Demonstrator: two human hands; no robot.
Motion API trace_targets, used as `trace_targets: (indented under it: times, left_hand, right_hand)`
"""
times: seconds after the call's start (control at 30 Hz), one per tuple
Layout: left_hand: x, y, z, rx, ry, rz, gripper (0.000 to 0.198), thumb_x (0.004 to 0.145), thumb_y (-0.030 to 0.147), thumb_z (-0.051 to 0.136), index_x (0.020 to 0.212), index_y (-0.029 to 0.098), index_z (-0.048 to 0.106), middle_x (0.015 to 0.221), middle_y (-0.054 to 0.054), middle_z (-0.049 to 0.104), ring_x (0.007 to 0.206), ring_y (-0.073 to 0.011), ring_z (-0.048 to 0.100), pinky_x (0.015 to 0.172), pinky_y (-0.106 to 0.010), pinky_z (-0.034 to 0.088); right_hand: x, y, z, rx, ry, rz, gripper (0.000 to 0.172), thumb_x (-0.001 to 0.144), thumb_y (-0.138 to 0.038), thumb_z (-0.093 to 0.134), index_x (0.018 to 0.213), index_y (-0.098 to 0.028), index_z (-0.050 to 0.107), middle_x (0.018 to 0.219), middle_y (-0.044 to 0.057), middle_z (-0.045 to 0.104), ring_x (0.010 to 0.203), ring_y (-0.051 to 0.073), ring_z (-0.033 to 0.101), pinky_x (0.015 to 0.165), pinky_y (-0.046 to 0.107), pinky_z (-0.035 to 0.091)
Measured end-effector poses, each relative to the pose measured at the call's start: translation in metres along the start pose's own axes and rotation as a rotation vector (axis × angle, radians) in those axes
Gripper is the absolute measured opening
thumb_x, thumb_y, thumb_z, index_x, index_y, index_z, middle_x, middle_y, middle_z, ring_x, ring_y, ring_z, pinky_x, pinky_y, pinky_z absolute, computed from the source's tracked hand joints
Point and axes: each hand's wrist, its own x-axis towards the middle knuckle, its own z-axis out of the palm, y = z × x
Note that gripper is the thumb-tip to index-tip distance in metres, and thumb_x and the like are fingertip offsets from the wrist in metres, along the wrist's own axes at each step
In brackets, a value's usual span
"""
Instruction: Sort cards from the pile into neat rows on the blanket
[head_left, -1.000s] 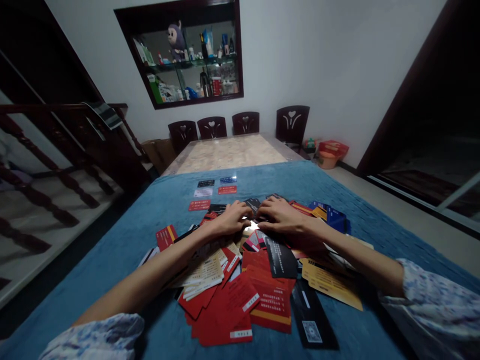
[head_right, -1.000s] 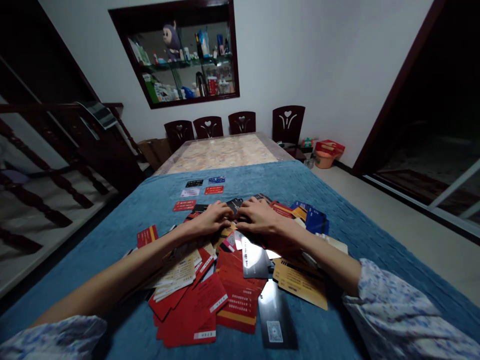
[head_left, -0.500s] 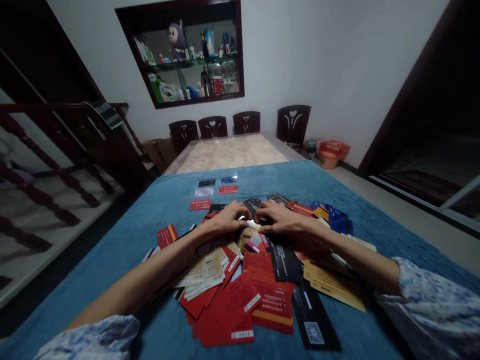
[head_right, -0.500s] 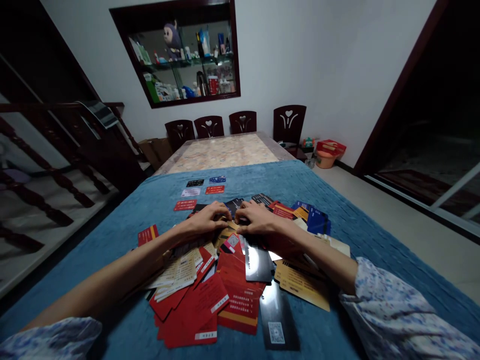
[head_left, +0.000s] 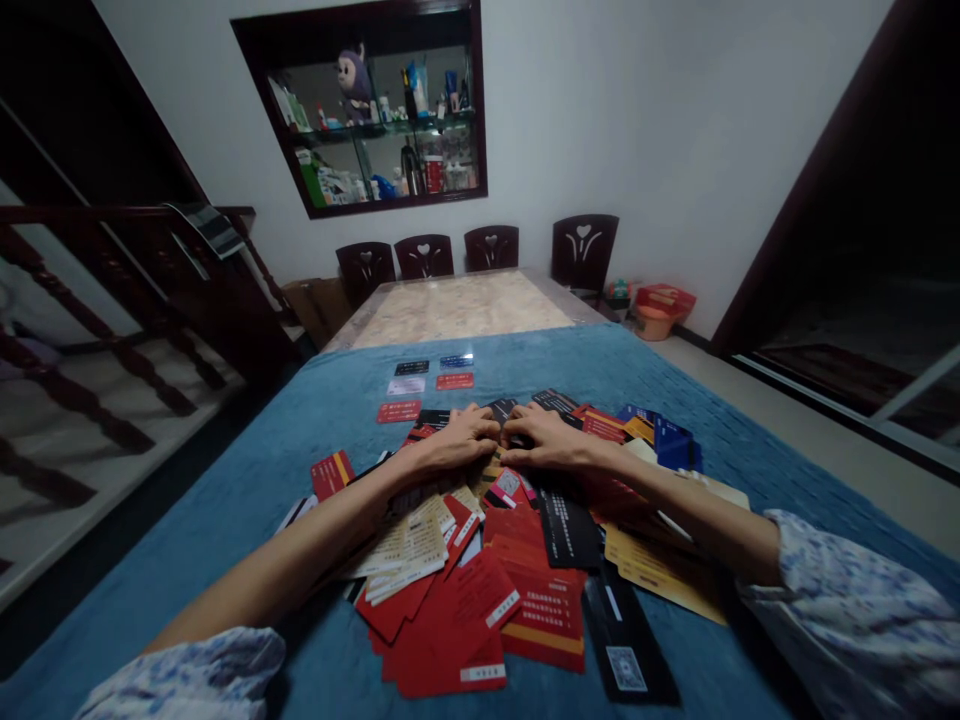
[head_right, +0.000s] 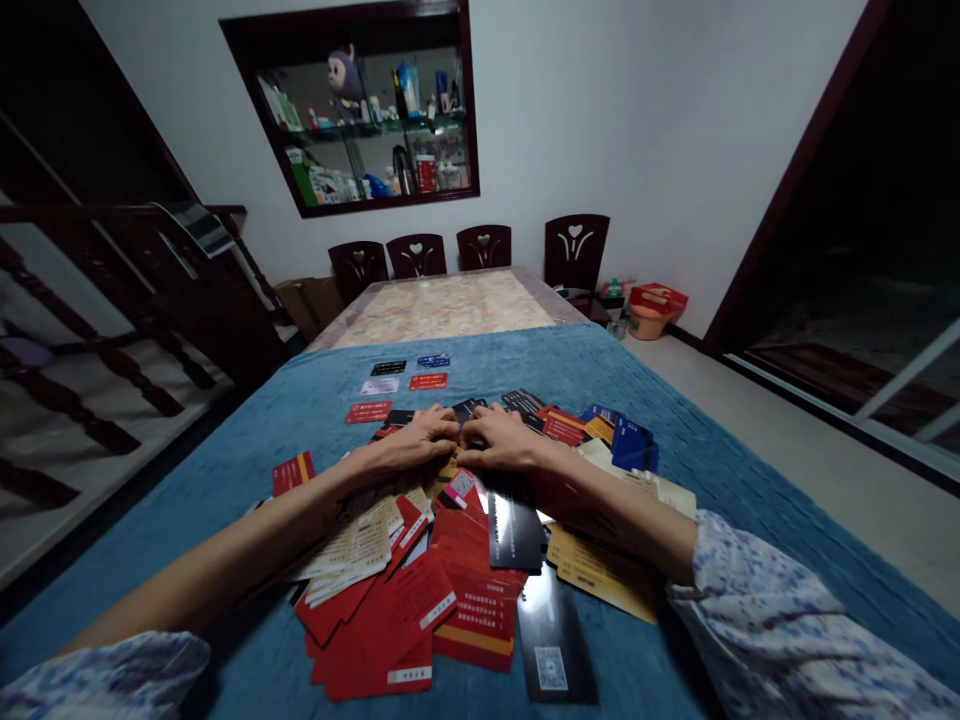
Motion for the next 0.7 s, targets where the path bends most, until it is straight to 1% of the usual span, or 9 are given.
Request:
trace_targets:
  times: [0.1,0.23,0.3,0.4,0.5,0.6,0.67,0.7]
  left_hand:
    - [0.0,-0.007,0.0,-0.052,0.126,0.036,0.016,0.084,0.026,0.056,0.075,0.017,0.065,0.096,-0.005,0.058,0.097,-0.0211,0.048,0.096,-0.038,0.037]
    - [0.002,-0.012,-0.001,-0.237,0.275,-0.038,0.02,0.082,0.029,0.055,0.068,0.016,0.06,0.077,-0.001,0.055,0.077,-0.0152,0.05,0.078,-0.028,0.042]
    - [0.004,-0.012,-0.003,-0.376,0.325,-0.099,0.024,0.082,0.034,0.053,0.065,0.016,0.055,0.066,0.003,0.051,0.066,-0.0121,0.047,0.066,-0.024,0.04]
    - [0.005,-0.012,-0.008,-0.565,0.395,-0.178,0.028,0.076,0.04,0.055,0.06,0.017,0.048,0.057,0.006,0.044,0.057,-0.0093,0.041,0.057,-0.022,0.035]
    - [0.005,-0.012,-0.012,-0.663,0.434,-0.252,0.027,0.069,0.039,0.058,0.058,0.017,0.048,0.055,0.006,0.045,0.054,-0.0082,0.04,0.055,-0.021,0.033]
    - [0.004,-0.011,-0.012,-0.666,0.451,-0.326,0.023,0.065,0.036,0.056,0.055,0.017,0.049,0.053,0.005,0.045,0.051,-0.0078,0.038,0.051,-0.021,0.029]
    - [0.002,-0.011,-0.01,-0.647,0.448,-0.359,0.022,0.064,0.034,0.055,0.052,0.017,0.048,0.05,0.005,0.044,0.05,-0.0078,0.037,0.05,-0.021,0.027]
    - [0.002,-0.011,-0.009,-0.633,0.435,-0.366,0.021,0.064,0.033,0.054,0.052,0.017,0.049,0.049,0.005,0.044,0.049,-0.0078,0.037,0.049,-0.022,0.026]
  right_hand:
    - [0.006,0.0,0.005,0.034,0.072,0.007,0.028,0.085,-0.044,0.062,0.092,-0.02,0.072,0.101,0.009,0.064,0.099,0.026,0.053,0.08,0.034,0.038]
    - [0.017,0.009,0.01,0.157,0.183,0.018,0.024,0.085,-0.04,0.06,0.088,-0.019,0.071,0.092,0.006,0.069,0.09,0.022,0.058,0.079,0.032,0.041]
    - [0.02,0.013,0.01,0.235,0.225,0.019,0.024,0.086,-0.037,0.058,0.093,-0.018,0.07,0.09,0.005,0.071,0.084,0.019,0.06,0.077,0.03,0.043]
    - [0.017,0.013,0.006,0.281,0.27,0.015,0.032,0.083,-0.036,0.06,0.109,-0.018,0.066,0.097,0.006,0.072,0.084,0.02,0.062,0.076,0.031,0.046]
    - [0.01,0.009,0.001,0.228,0.267,-0.021,0.048,0.079,-0.04,0.067,0.122,-0.02,0.06,0.11,0.009,0.07,0.095,0.024,0.062,0.082,0.034,0.046]
    - [0.002,0.004,-0.004,0.068,0.245,-0.042,0.058,0.075,-0.045,0.072,0.126,-0.02,0.059,0.119,0.012,0.066,0.105,0.029,0.058,0.087,0.039,0.043]
    - [0.0,0.003,-0.005,-0.022,0.241,-0.048,0.057,0.078,-0.045,0.07,0.128,-0.02,0.06,0.121,0.014,0.065,0.107,0.03,0.056,0.087,0.039,0.042]
    - [-0.001,0.003,-0.006,-0.043,0.238,-0.056,0.051,0.082,-0.043,0.066,0.127,-0.02,0.061,0.119,0.014,0.066,0.106,0.029,0.056,0.087,0.038,0.041]
